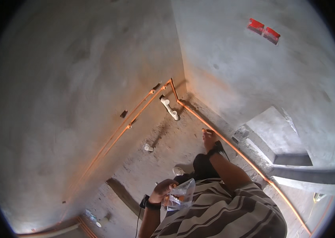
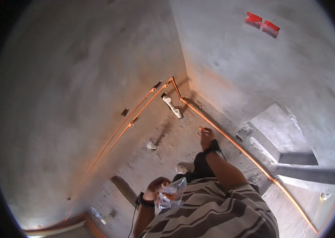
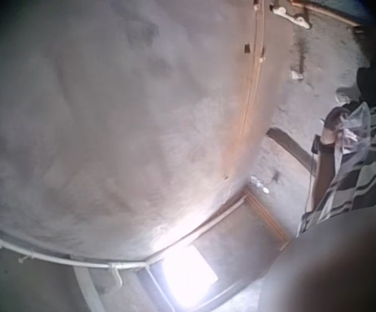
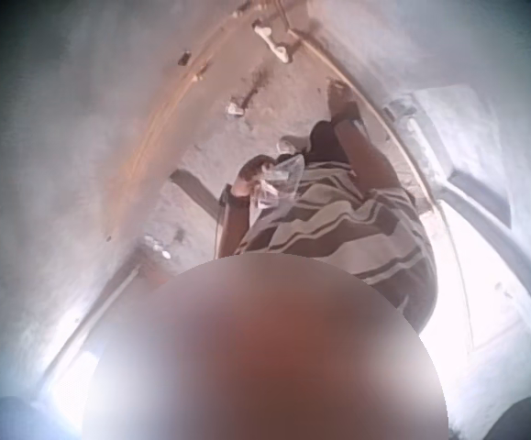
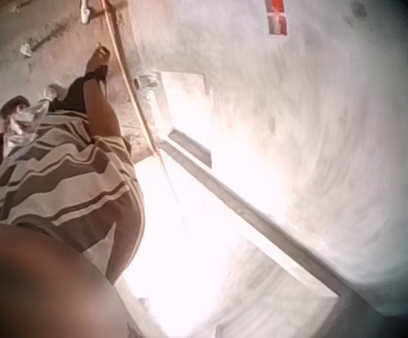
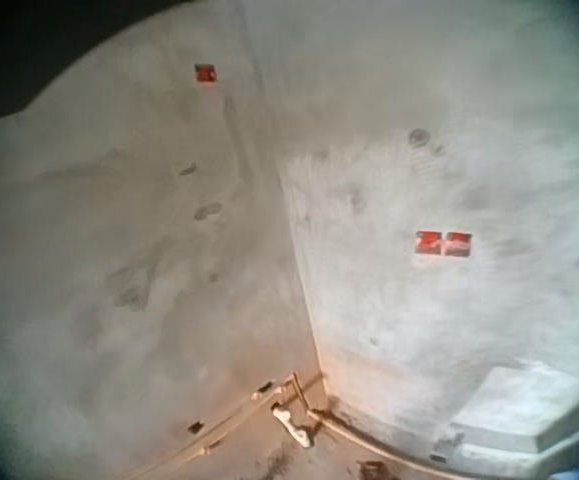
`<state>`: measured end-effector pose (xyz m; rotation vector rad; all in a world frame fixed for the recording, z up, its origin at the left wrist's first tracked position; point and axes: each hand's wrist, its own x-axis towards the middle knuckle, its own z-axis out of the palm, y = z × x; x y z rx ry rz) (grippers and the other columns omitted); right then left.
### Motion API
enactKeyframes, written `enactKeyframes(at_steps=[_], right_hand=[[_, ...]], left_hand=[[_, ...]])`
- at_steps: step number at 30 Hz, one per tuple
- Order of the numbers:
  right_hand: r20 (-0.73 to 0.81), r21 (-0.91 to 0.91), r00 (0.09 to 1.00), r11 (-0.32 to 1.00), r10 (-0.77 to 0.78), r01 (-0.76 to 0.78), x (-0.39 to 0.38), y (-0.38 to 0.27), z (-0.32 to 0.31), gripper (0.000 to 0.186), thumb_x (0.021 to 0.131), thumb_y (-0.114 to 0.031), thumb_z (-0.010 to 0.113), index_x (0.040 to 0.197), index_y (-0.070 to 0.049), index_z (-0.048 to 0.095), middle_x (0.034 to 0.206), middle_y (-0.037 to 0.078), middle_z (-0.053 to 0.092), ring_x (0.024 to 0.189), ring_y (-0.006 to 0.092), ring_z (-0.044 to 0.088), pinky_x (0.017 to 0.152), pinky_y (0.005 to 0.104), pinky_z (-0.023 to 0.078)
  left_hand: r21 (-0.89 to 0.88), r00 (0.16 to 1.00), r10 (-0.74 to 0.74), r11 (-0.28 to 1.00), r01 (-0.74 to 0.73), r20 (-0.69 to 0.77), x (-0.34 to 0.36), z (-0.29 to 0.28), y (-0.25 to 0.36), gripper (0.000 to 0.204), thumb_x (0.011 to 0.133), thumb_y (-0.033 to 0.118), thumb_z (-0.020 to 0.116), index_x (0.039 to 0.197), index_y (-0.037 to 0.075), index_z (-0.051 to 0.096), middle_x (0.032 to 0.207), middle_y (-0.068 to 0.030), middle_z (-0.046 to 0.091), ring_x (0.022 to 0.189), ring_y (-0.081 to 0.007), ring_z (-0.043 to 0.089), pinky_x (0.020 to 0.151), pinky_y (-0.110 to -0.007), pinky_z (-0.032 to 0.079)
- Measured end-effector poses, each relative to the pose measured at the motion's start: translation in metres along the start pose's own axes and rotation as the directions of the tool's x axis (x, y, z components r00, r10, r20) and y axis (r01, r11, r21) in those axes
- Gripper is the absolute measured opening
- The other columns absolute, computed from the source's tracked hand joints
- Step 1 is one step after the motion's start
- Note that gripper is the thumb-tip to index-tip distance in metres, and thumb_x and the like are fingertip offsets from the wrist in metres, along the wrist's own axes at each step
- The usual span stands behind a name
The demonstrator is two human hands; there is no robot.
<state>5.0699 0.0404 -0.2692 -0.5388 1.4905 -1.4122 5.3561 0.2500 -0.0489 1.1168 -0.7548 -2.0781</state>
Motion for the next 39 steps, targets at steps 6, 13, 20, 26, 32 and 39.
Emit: enactKeyframes(at_steps=[6,13,20,26,32,39], right_hand=[[-0.048,-0.243,0.988,0.961,-0.145,0.129,0.150,0.102,0.157,0.031,0.093,-0.028,0.076,0.106,-0.003,0.064,0.082,0.007,0.069,0.069,0.0154,0.065,0.063,0.0320,0.054],[-0.005,-0.033,0.967,0.967,0.254,-0.254,0.316,0.184,0.322,0.027,0.093,-0.020,0.076,0.106,-0.001,0.062,0.087,0.003,0.064,0.076,0.0109,0.059,0.064,0.0273,0.051],[-0.088,0.074,0.911,0.915,0.403,-0.397,0.394,0.201,0.414,0.027,0.093,-0.016,0.076,0.109,-0.001,0.060,0.083,0.003,0.062,0.069,0.0096,0.057,0.059,0.0248,0.049],[-0.004,0.225,0.883,0.861,0.470,-0.457,0.439,0.205,0.428,0.019,0.094,-0.009,0.073,0.106,-0.002,0.060,0.081,0.004,0.062,0.065,0.0096,0.055,0.057,0.0235,0.047],[-0.013,0.261,0.879,0.850,0.477,-0.458,0.449,0.217,0.439,0.020,0.093,-0.010,0.074,0.107,-0.003,0.062,0.085,0.004,0.063,0.068,0.0109,0.058,0.061,0.0241,0.050],[-0.012,0.246,0.849,0.824,0.529,-0.510,0.448,0.201,0.436,0.025,0.094,-0.007,0.072,0.116,-0.003,0.063,0.095,0.007,0.064,0.077,0.0129,0.062,0.067,0.0257,0.054]], left_hand=[[-0.041,0.983,-0.080,0.996,0.074,-0.163,0.023,-0.103,0.052,0.041,0.095,0.032,0.071,0.117,-0.002,0.066,0.109,-0.0090,0.069,0.103,-0.0186,0.064,0.094,-0.033,0.048],[-0.136,0.908,-0.067,0.991,0.010,-0.414,0.098,-0.118,0.142,0.033,0.092,0.022,0.069,0.112,-0.003,0.067,0.107,-0.0129,0.071,0.099,-0.0212,0.067,0.092,-0.036,0.053],[-0.112,0.829,-0.324,0.945,0.308,-0.457,0.151,-0.167,0.135,0.029,0.093,0.017,0.071,0.112,-0.004,0.065,0.115,-0.0202,0.070,0.105,-0.0285,0.068,0.096,-0.043,0.053],[-0.147,0.828,-0.381,0.924,0.353,-0.411,0.215,-0.179,0.176,0.029,0.094,0.019,0.071,0.111,-0.004,0.066,0.112,-0.0182,0.071,0.101,-0.0264,0.068,0.092,-0.040,0.054],[0.026,0.867,-0.333,0.929,0.368,-0.369,0.210,-0.220,0.153,0.032,0.098,0.024,0.068,0.112,-0.004,0.066,0.112,-0.0154,0.071,0.101,-0.0223,0.067,0.094,-0.036,0.052],[-0.047,0.843,-0.378,0.919,0.391,-0.383,0.207,-0.233,0.173,0.033,0.099,0.025,0.068,0.114,-0.005,0.066,0.113,-0.0160,0.071,0.101,-0.0228,0.067,0.094,-0.036,0.052]])
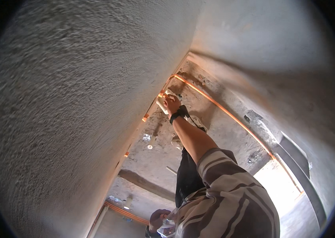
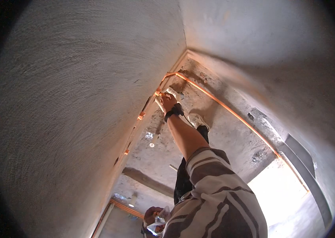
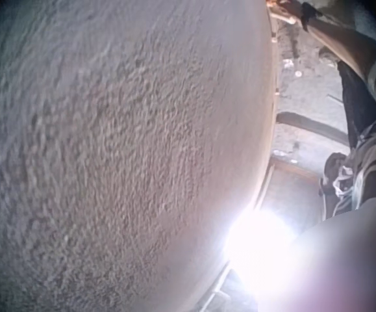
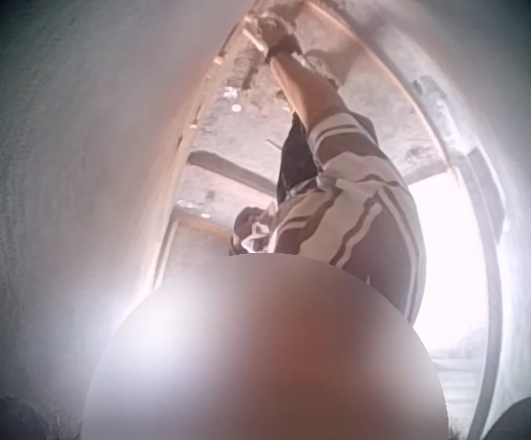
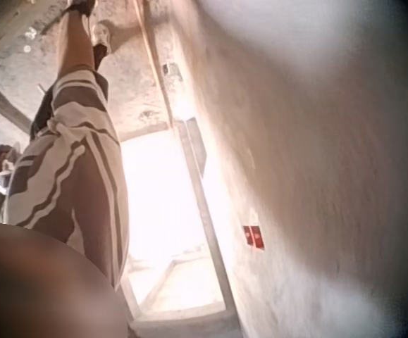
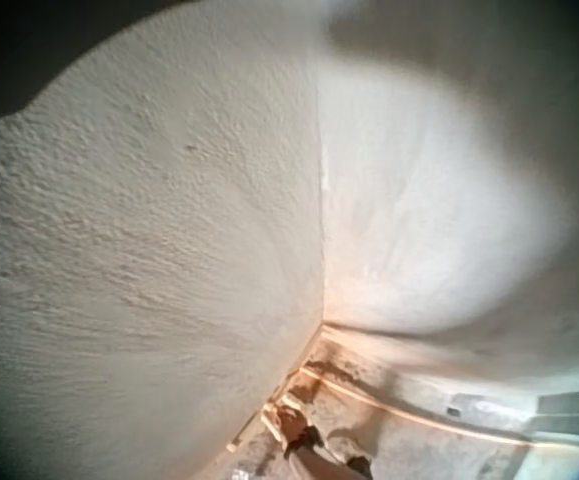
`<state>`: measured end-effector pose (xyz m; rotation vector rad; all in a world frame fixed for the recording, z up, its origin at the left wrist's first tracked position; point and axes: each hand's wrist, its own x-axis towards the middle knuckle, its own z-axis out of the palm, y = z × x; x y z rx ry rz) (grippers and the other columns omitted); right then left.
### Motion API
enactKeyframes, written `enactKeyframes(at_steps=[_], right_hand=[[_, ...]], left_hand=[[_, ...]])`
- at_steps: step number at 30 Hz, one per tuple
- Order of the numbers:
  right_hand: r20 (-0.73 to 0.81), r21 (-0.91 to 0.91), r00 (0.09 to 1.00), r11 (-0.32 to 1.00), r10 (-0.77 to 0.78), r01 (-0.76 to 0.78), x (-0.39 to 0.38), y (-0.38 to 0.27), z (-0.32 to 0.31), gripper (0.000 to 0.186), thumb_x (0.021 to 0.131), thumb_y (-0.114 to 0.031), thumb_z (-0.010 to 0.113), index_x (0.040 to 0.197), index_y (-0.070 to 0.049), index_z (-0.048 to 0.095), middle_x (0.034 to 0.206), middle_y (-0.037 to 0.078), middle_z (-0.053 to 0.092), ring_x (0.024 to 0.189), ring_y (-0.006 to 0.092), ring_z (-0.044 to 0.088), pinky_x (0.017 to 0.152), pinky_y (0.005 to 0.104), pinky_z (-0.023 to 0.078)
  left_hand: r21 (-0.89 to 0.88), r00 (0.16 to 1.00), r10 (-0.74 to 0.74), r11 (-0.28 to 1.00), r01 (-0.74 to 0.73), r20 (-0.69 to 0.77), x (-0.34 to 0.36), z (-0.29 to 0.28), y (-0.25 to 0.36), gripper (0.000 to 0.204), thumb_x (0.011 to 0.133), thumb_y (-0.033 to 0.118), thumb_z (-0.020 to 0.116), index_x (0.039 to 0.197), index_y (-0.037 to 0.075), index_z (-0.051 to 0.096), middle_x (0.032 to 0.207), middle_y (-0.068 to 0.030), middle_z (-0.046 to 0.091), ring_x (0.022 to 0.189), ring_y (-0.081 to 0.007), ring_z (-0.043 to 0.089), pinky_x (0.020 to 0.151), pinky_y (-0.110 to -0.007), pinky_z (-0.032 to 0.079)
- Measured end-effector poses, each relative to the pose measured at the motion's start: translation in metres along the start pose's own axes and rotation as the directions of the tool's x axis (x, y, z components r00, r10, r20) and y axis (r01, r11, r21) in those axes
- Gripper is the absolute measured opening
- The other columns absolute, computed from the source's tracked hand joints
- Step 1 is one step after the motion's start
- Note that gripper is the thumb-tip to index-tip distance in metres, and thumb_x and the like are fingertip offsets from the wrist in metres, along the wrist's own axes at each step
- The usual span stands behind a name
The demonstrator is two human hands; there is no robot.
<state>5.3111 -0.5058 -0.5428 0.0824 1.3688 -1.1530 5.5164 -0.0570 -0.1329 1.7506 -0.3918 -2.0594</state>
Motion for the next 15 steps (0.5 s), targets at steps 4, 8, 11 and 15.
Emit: enactKeyframes(at_steps=[4,8,11,15], right_hand=[[0.051,0.016,0.998,0.999,-0.043,0.042,0.000,-0.002,-0.001,0.027,0.095,-0.007,0.070,0.119,0.000,0.061,0.099,0.008,0.066,0.077,0.0133,0.063,0.069,0.0263,0.055],[0.056,0.019,0.996,0.998,-0.062,0.061,-0.004,-0.007,0.003,0.027,0.095,-0.011,0.072,0.118,0.000,0.062,0.097,0.007,0.067,0.077,0.0127,0.064,0.067,0.0258,0.054],[0.062,0.021,0.996,0.998,-0.063,0.062,-0.007,-0.009,0.005,0.022,0.097,-0.022,0.070,0.096,-0.001,0.067,0.075,-0.001,0.059,0.068,0.0070,0.056,0.063,0.0235,0.048],[0.071,-0.114,0.997,0.993,-0.022,0.030,0.003,0.003,0.006,0.033,0.098,-0.033,0.068,0.087,-0.002,0.066,0.071,0.000,0.060,0.067,0.0082,0.057,0.064,0.0254,0.048]], left_hand=[[-0.085,0.998,-0.058,0.995,0.058,-0.004,0.003,0.007,0.021,0.034,0.099,0.025,0.068,0.114,-0.005,0.065,0.113,-0.0161,0.071,0.101,-0.0229,0.067,0.094,-0.036,0.052],[-0.171,0.993,-0.113,0.979,0.109,-0.015,0.006,0.018,0.043,0.034,0.099,0.025,0.068,0.115,-0.005,0.065,0.113,-0.0161,0.071,0.101,-0.0230,0.067,0.094,-0.037,0.053],[-0.239,0.987,-0.157,0.960,0.147,-0.021,0.005,0.023,0.053,0.034,0.099,0.026,0.068,0.115,-0.005,0.065,0.113,-0.0162,0.071,0.101,-0.0231,0.067,0.094,-0.037,0.053],[-0.336,0.977,-0.211,0.923,0.186,-0.040,0.001,0.028,0.060,0.035,0.099,0.026,0.068,0.116,-0.005,0.065,0.113,-0.0163,0.071,0.101,-0.0232,0.067,0.094,-0.037,0.053]])
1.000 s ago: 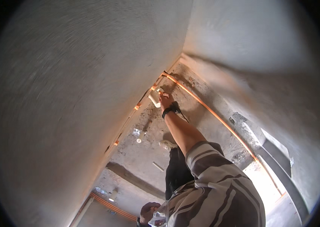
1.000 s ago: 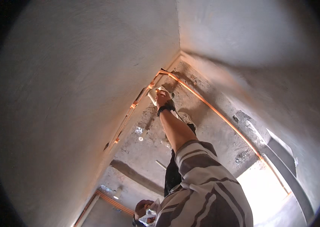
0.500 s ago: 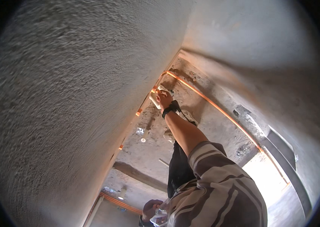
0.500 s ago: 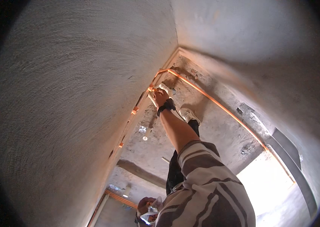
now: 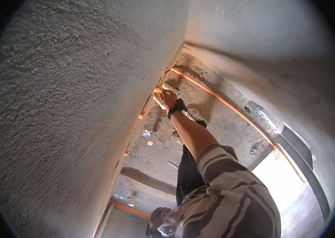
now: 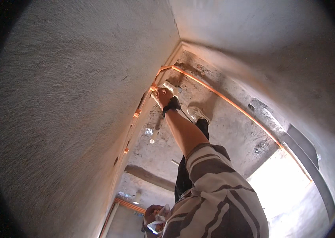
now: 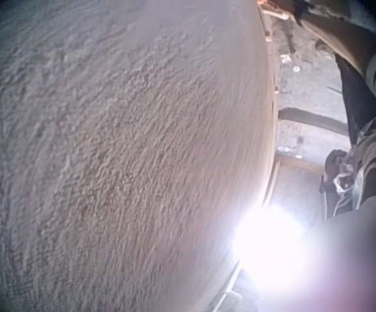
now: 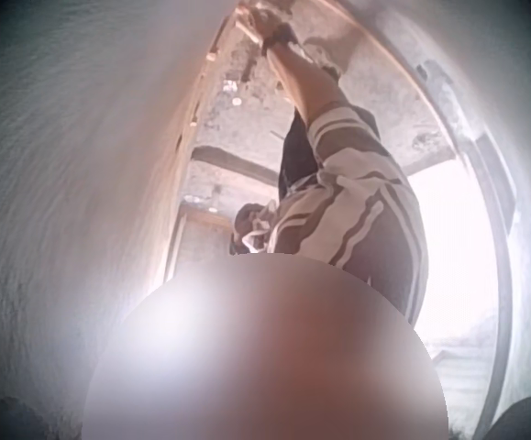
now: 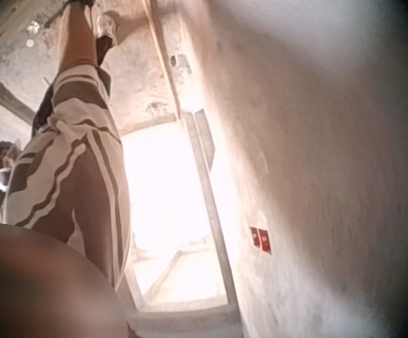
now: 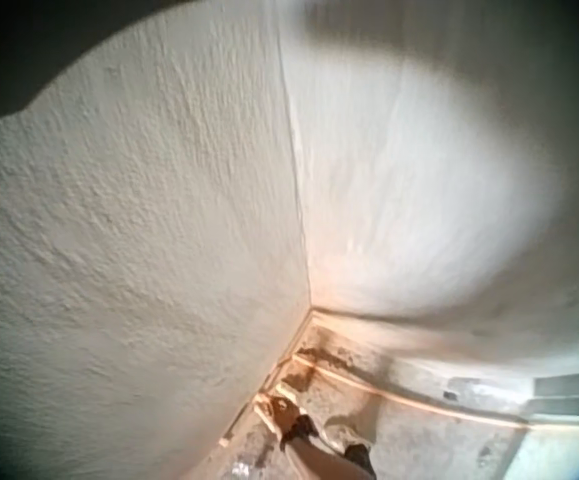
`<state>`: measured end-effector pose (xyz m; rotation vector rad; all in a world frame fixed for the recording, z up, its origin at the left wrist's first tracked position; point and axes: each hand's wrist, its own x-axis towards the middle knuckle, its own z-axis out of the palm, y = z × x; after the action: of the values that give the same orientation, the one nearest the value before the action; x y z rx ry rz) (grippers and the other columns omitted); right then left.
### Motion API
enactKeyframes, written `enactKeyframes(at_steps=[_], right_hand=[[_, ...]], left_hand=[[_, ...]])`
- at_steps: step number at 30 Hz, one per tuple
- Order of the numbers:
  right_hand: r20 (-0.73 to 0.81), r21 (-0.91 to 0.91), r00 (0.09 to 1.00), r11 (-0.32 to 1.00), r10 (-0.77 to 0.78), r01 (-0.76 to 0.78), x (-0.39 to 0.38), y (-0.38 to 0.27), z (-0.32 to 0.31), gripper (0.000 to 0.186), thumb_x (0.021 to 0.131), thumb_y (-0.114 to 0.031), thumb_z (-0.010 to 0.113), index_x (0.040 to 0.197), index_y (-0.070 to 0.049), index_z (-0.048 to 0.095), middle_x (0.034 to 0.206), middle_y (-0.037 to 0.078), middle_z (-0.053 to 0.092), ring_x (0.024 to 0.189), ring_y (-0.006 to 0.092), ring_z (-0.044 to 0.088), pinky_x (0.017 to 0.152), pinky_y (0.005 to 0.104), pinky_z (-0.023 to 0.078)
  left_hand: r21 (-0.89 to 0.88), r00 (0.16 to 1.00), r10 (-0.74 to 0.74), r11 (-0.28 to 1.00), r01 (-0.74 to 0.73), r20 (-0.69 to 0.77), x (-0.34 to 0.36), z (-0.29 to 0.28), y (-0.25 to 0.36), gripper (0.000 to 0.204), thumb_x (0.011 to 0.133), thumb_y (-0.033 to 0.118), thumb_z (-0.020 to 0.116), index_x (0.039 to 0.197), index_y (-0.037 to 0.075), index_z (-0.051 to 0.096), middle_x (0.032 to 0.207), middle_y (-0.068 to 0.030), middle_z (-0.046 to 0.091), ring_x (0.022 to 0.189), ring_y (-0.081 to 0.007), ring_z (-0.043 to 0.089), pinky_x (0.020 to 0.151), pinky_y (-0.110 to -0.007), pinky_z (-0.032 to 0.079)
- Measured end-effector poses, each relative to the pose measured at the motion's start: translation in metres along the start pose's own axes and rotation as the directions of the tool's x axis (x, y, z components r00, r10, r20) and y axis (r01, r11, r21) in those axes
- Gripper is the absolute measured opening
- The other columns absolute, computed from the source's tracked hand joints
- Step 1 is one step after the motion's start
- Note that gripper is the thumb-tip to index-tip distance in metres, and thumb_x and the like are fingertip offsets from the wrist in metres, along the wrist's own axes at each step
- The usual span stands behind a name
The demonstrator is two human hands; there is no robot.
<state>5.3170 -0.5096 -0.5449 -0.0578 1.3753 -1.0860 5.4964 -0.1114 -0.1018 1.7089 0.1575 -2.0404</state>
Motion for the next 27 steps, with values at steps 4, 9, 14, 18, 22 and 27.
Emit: enactKeyframes(at_steps=[4,9,14,18,22,27], right_hand=[[-0.037,-0.112,0.998,0.993,0.044,-0.048,0.018,0.018,-0.007,0.039,0.098,-0.039,0.064,0.090,0.000,0.067,0.073,0.003,0.065,0.068,0.0145,0.061,0.066,0.0318,0.050],[0.032,-0.401,0.992,0.907,-0.124,0.127,0.042,0.012,-0.026,0.047,0.103,-0.050,0.054,0.091,-0.005,0.063,0.064,0.001,0.058,0.051,0.0096,0.052,0.047,0.0260,0.039],[-0.016,-0.031,0.967,0.966,0.256,-0.256,-0.001,-0.013,0.006,0.037,0.103,-0.035,0.059,0.090,-0.001,0.063,0.071,0.006,0.062,0.055,0.0117,0.054,0.047,0.0306,0.039],[0.124,0.180,0.979,0.967,0.159,-0.180,0.000,-0.037,-0.006,0.031,0.104,-0.027,0.057,0.082,-0.004,0.059,0.066,0.003,0.056,0.052,0.0080,0.047,0.045,0.0233,0.035],[0.033,0.219,0.965,0.940,0.261,-0.262,-0.008,-0.045,0.004,0.029,0.104,-0.021,0.058,0.080,-0.005,0.056,0.063,0.000,0.049,0.049,0.0079,0.040,0.044,0.0232,0.034],[-0.060,0.263,0.904,0.880,0.423,-0.394,-0.002,-0.047,0.001,0.029,0.101,-0.024,0.066,0.081,-0.006,0.055,0.065,0.000,0.049,0.050,0.0083,0.041,0.044,0.0235,0.035]], left_hand=[[0.025,0.999,-0.023,0.999,0.023,0.023,0.001,-0.012,-0.006,0.037,0.099,0.027,0.068,0.117,-0.005,0.064,0.114,-0.0164,0.070,0.101,-0.0233,0.067,0.093,-0.038,0.054],[0.102,0.994,-0.082,0.992,0.074,0.075,0.013,-0.019,-0.007,0.042,0.097,0.029,0.071,0.118,-0.005,0.063,0.113,-0.0160,0.070,0.101,-0.0230,0.067,0.092,-0.038,0.054],[0.169,0.995,-0.003,0.986,-0.013,0.097,0.003,-0.018,-0.005,0.044,0.096,0.031,0.072,0.119,-0.006,0.063,0.112,-0.0158,0.070,0.100,-0.0223,0.067,0.091,-0.037,0.054],[0.151,0.994,-0.031,0.988,0.015,0.105,0.013,-0.002,0.005,0.044,0.096,0.031,0.072,0.119,-0.006,0.064,0.112,-0.0153,0.070,0.100,-0.0215,0.067,0.091,-0.036,0.054],[0.125,0.996,-0.054,0.991,0.045,0.070,0.009,0.010,0.010,0.044,0.096,0.031,0.073,0.119,-0.006,0.064,0.111,-0.0149,0.070,0.099,-0.0207,0.067,0.090,-0.035,0.054],[0.283,0.999,-0.036,0.959,0.032,0.009,0.014,0.003,0.000,0.042,0.096,0.030,0.073,0.116,-0.005,0.065,0.110,-0.0131,0.070,0.098,-0.0186,0.066,0.089,-0.033,0.054]])
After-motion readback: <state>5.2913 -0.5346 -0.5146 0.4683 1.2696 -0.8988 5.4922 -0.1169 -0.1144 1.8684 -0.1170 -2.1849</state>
